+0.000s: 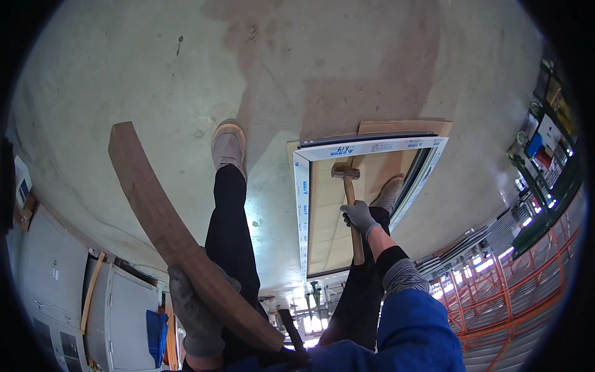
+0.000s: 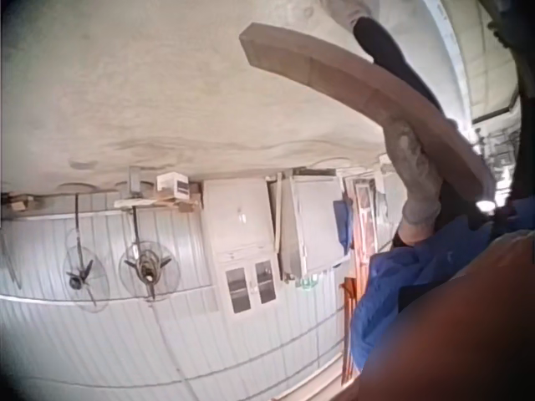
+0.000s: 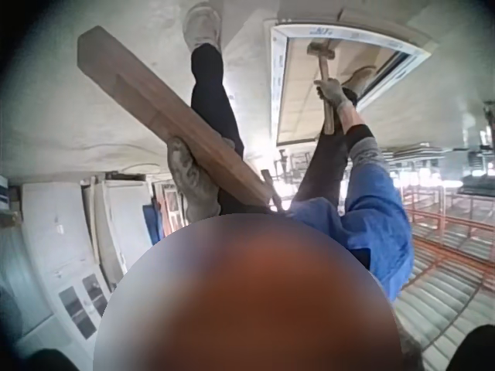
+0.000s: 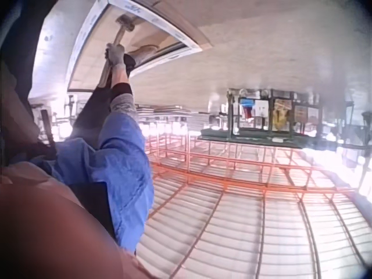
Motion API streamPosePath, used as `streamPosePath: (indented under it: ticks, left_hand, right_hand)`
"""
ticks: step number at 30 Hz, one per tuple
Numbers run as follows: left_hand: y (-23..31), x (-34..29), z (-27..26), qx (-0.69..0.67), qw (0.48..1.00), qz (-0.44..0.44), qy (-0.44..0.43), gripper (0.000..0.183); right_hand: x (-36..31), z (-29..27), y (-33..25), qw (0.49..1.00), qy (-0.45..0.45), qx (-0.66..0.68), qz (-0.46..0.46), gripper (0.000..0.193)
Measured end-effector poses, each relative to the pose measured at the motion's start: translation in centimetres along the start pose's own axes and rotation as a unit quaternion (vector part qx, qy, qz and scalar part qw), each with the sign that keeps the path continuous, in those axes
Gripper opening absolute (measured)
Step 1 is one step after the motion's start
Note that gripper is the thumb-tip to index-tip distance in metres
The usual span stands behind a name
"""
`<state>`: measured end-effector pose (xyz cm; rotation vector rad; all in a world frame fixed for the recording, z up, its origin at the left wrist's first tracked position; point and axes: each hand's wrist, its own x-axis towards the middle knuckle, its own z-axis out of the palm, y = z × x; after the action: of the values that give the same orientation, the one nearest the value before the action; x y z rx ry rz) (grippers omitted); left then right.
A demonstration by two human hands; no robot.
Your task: Assembling a window or door frame by hammering profiles together and drilling screws.
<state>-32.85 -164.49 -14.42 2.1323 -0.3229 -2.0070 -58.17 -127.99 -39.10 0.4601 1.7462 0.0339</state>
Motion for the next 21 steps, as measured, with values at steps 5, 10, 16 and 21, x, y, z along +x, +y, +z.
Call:
streamPosePath:
  ticks: [5, 10, 16, 21]
  left_hand:
    - [-0.2, 0.6, -3.8, 0.006, 0.999, 0.024, 0.027, 0.053]
    - [2.3, 3.0, -5.1, 0.069, 0.992, 0.095, 0.036, 0.045]
    - [6.9, 12.4, -4.7, 0.052, 0.995, 0.073, -0.045, 0.058]
    - [6.9, 21.5, -13.2, 0.155, 0.979, -0.009, -0.131, 0.054]
  right_hand:
    - [-8.6, 0.3, -2.5, 0.991, -0.087, -0.092, 0.044, 0.020]
    - [-17.3, 3.2, -10.2, 0.991, -0.126, -0.038, -0.017, 0.020]
    - [-19.2, 11.8, -23.0, 0.963, -0.092, 0.171, -0.187, 0.028]
    - [-20.5, 25.2, -24.4, 0.954, -0.075, 0.173, -0.234, 0.042]
